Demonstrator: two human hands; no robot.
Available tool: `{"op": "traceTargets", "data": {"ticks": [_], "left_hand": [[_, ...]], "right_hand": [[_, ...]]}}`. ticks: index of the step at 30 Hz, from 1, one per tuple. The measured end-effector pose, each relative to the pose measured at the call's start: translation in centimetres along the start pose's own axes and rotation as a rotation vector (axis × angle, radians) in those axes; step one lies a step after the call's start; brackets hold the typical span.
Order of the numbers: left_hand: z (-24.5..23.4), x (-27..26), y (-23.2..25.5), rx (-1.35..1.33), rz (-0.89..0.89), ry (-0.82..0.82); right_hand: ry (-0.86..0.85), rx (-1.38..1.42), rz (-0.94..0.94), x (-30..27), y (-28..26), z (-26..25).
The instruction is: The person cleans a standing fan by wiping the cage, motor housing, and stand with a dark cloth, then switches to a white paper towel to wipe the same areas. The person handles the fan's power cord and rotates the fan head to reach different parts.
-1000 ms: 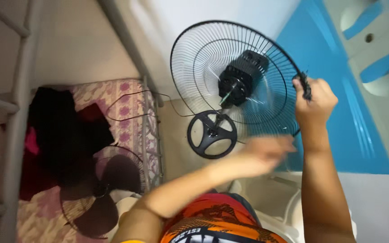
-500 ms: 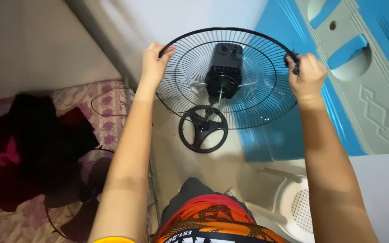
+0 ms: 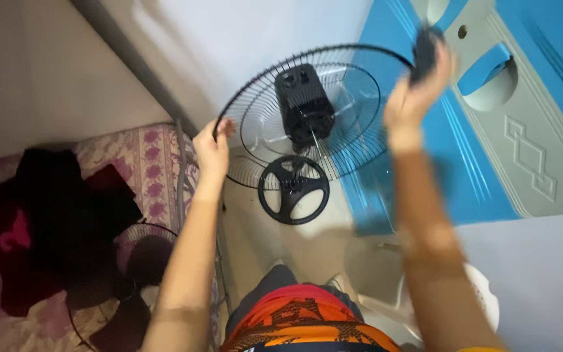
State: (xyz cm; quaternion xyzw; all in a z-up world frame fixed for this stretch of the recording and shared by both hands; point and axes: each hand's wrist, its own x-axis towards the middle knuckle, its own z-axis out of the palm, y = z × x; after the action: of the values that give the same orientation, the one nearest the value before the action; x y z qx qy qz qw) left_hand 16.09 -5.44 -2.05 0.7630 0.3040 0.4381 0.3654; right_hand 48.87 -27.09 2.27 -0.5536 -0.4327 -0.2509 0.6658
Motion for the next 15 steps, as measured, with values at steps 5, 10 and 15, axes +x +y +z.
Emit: {"op": "traceTargets", "data": {"ticks": [5,10,15], "left_hand": [[1.3,-0.9,0.7,0.0,0.039,0.031],[0.9,0.1,-0.7,-0.094,0.0,-0.049],[-0.8,1.5,-2.0,0.009,-0.037,-0.09]], "right_hand": [[-0.032,-0.118,0.371,-10.8,-2.0,5.5],[-0.33,-0.324,0.028,-11.1,0.5,4.9],[-0.693,-0.453,0.158,-12.7,1.4,1.0]]}}
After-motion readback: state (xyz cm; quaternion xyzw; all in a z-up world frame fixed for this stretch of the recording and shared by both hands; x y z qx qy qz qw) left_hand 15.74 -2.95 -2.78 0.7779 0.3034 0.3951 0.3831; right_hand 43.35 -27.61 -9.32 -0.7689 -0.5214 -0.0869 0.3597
